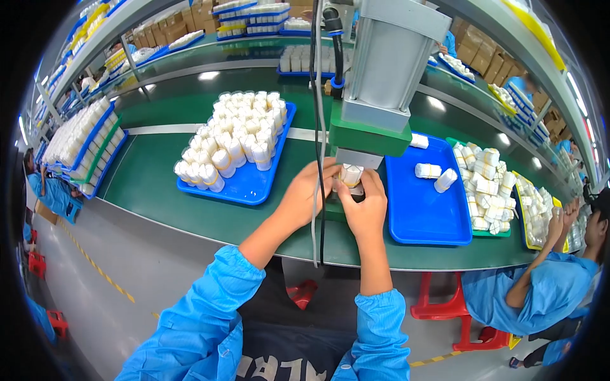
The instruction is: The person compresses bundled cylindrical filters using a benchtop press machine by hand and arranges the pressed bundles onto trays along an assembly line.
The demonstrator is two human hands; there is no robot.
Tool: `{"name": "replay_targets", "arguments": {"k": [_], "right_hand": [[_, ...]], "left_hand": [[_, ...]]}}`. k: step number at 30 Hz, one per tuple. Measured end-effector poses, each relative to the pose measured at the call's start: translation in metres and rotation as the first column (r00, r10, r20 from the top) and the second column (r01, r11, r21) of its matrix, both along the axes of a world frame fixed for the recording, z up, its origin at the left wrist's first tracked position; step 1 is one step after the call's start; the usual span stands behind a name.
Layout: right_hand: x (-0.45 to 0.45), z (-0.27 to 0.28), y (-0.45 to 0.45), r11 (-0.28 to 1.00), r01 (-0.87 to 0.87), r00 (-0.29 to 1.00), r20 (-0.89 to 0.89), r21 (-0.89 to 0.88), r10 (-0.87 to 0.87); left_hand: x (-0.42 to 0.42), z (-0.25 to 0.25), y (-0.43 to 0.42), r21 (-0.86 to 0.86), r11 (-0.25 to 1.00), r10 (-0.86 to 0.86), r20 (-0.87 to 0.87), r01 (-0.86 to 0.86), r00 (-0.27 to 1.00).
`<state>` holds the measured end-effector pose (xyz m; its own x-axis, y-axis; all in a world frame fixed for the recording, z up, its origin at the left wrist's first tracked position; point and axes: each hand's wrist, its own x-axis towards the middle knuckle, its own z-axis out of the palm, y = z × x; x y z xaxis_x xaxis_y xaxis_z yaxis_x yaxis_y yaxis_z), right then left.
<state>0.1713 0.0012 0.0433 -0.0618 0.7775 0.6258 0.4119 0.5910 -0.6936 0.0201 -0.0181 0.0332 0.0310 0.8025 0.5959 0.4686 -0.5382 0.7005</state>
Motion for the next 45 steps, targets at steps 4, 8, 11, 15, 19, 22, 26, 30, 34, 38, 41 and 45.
{"name": "replay_targets", "arguments": {"k": [4, 8, 11, 15, 19, 22, 26, 30, 34, 38, 41, 45], "right_hand": [[0.004, -0.002, -0.002, 0.998, 0.022, 1.0, -0.004, -0.054, -0.022], [0.003, -0.001, -0.001, 0.995, -0.008, 1.0, -0.014, -0.104, 0.007], [0.003, -0.001, -0.002, 0.996, 0.004, 1.0, 0.009, -0.089, -0.003], [0.002, -0.003, 0.003, 1.0, 0.013, 1.0, -0.006, -0.009, -0.013], [0.002, -0.001, -0.001, 0.995, -0.022, 0.999, -0.038, -0.095, 0.019], [0.003, -0.005, 0.0, 0.996, -0.017, 0.999, -0.053, -0.084, 0.012], [0.006, -0.002, 0.0, 0.992, 0.012, 1.0, 0.03, -0.128, -0.008], [0.007, -0.004, -0.001, 0.995, 0.019, 0.999, 0.034, -0.093, -0.015], [0.007, -0.012, 0.005, 0.996, 0.0, 1.0, -0.013, -0.084, -0.001], [0.007, -0.011, 0.004, 0.998, 0.003, 1.0, 0.0, -0.068, -0.003], [0.008, -0.01, 0.009, 0.997, -0.017, 1.0, -0.019, -0.074, 0.015], [0.012, 0.007, 0.012, 0.995, -0.058, 0.955, -0.296, -0.081, 0.032]], "left_hand": [[-0.044, 0.007, -0.014, 0.213, 0.835, 0.515, 0.026, -0.508, 0.857], [-0.083, -0.001, -0.018, 0.221, 0.717, 0.695, -0.153, -0.662, 0.702], [-0.085, -0.005, -0.019, 0.153, 0.714, 0.698, -0.234, -0.683, 0.677], [-0.083, -0.005, -0.015, 0.123, 0.747, 0.664, -0.186, -0.653, 0.724], [-0.082, -0.002, -0.019, 0.119, 0.778, 0.628, -0.164, -0.617, 0.76], [-0.082, -0.003, -0.02, 0.153, 0.801, 0.597, -0.153, -0.578, 0.787], [-0.086, -0.01, -0.017, 0.067, 0.808, 0.589, -0.071, -0.586, 0.805], [-0.084, -0.011, -0.019, 0.078, 0.777, 0.626, 0.018, -0.625, 0.78], [-0.077, 0.004, -0.023, -0.107, 0.775, 0.631, 0.093, -0.623, 0.77], [-0.092, -0.015, -0.016, -0.111, 0.77, 0.631, -0.013, -0.628, 0.776], [-0.091, -0.013, -0.017, -0.06, 0.769, 0.636, -0.02, -0.636, 0.771], [-0.078, 0.0, -0.017, 0.018, 0.862, 0.487, 0.244, -0.506, 0.839]]}}
